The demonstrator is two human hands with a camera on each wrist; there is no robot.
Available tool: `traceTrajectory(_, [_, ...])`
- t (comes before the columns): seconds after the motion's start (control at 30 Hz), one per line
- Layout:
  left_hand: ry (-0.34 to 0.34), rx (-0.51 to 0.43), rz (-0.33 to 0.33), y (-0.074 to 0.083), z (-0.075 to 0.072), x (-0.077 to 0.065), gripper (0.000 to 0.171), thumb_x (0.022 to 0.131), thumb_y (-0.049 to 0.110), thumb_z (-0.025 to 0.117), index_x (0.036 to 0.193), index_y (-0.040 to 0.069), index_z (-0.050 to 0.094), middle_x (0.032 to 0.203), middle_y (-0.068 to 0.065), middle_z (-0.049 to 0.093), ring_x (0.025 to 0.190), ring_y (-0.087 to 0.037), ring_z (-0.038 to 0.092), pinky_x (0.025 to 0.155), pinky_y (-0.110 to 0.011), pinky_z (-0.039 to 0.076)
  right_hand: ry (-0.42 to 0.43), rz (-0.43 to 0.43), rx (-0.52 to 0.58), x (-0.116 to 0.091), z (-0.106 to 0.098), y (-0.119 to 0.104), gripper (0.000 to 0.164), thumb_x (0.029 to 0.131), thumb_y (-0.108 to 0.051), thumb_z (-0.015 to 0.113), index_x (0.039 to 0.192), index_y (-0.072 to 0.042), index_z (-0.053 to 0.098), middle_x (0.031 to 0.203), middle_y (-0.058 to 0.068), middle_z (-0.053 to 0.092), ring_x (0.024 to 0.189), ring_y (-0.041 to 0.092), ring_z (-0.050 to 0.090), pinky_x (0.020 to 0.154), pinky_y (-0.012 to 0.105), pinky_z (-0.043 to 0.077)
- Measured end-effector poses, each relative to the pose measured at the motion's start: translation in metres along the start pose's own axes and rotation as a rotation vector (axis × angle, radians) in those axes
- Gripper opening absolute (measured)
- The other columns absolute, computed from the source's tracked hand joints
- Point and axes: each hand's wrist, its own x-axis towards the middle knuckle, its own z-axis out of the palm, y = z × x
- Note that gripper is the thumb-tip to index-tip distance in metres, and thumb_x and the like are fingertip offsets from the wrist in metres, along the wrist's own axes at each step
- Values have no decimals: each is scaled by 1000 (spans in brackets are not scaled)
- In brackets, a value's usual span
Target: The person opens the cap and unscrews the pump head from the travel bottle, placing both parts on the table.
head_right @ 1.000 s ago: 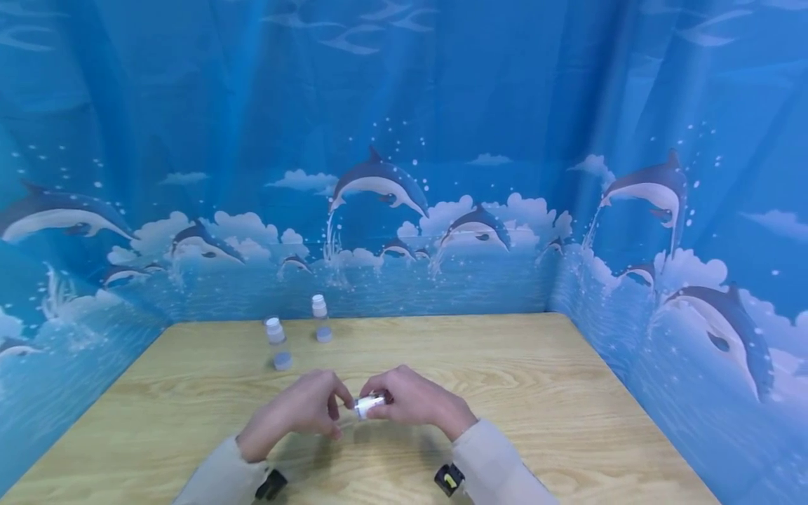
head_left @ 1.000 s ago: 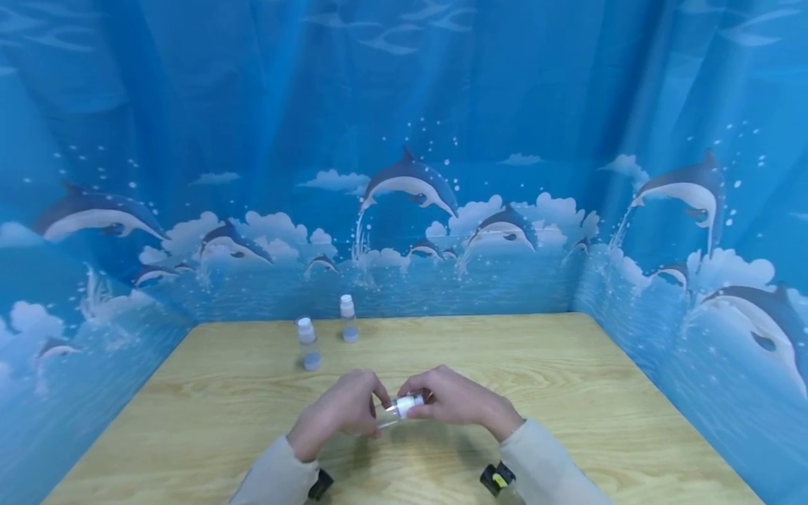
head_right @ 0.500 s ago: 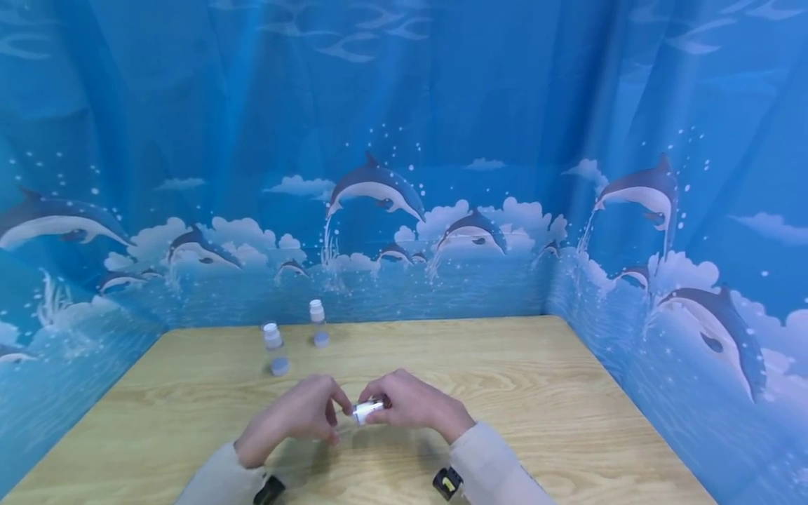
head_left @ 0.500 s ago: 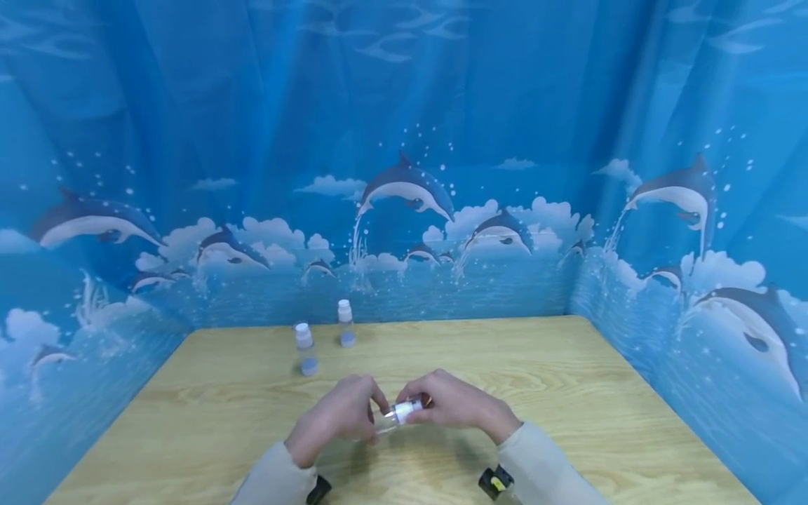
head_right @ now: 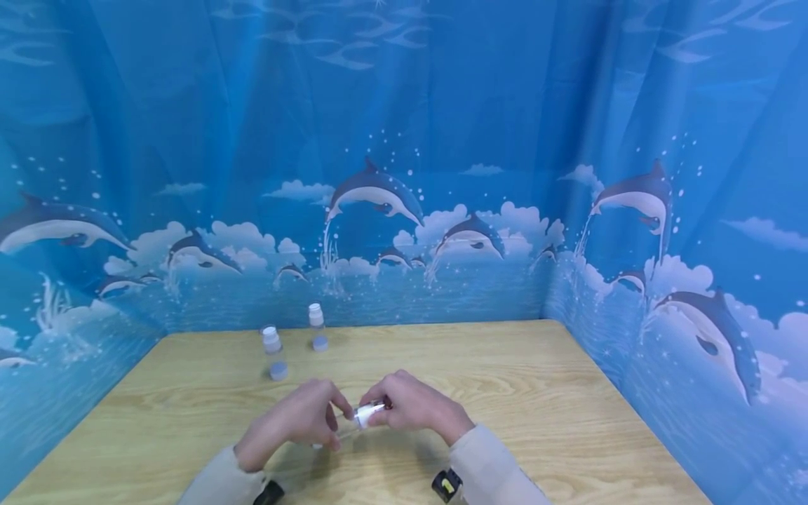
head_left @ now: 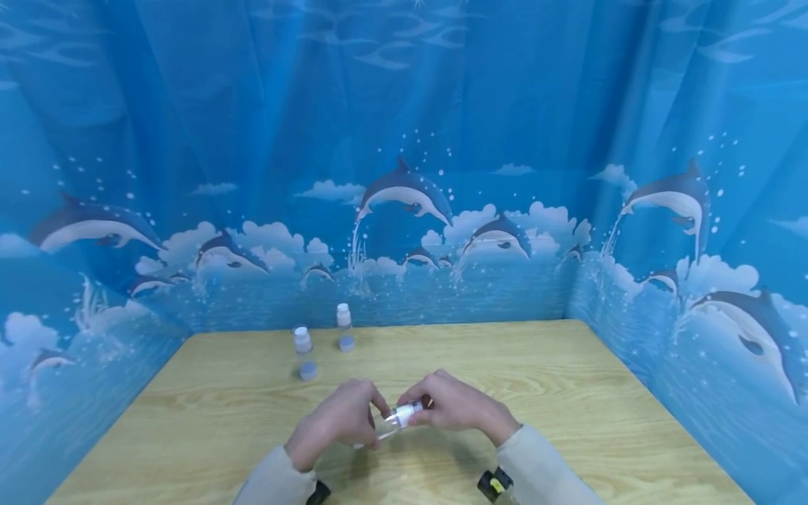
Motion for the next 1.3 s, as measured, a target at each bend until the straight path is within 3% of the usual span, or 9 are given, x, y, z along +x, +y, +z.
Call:
traceTrajectory(0.2, [-4, -23, -13, 0, 0, 1, 47, 65, -5, 89, 110, 6, 78, 92, -11, 77, 70, -15, 68, 59, -29, 60, 14, 8, 13, 0, -1, 0, 25, 94, -9, 74, 119, -7, 76, 108, 7, 80, 81, -1, 69, 71, 15, 57])
traceTrajectory(0.43, [-21, -40, -16, 0, -1, 1, 44, 67, -3, 90, 107, 9, 79, 94, -10, 78, 72, -15, 70, 59, -29, 60, 20, 23, 39, -2, -2, -2, 23, 93, -7, 74, 116, -6, 77, 102, 7, 81, 78, 14, 73, 68, 16, 56])
traceTrajectory(0.7, [-44, -42, -25, 2, -1, 1, 43, 67, -2, 91, 107, 10, 79, 93, -8, 78, 74, -14, 71, 61, -30, 61, -3, 10, 20, -3, -4, -1, 22, 94, -6, 71, 116, -6, 77, 100, 5, 81, 65, -1, 62, 62, 17, 54])
traceTrajectory(1.1, [-69, -46, -23, 6, -2, -1, 42, 68, 0, 91, 106, 11, 79, 96, -9, 79, 78, -14, 71, 63, -31, 62, -64, -33, 10, -4, -8, -1, 24, 96, -1, 66, 116, -6, 77, 89, 1, 80, 56, -3, 54, 56, 14, 49])
traceTrajectory(1.3, [25, 49, -35, -4, -11, -7, 45, 61, -5, 93, 103, 7, 79, 99, -11, 78, 73, -14, 68, 61, -30, 59, -50, 55, 68, -14, -18, 10, 26, 104, -8, 57, 124, 3, 71, 88, 17, 77, 56, 5, 57, 59, 16, 50])
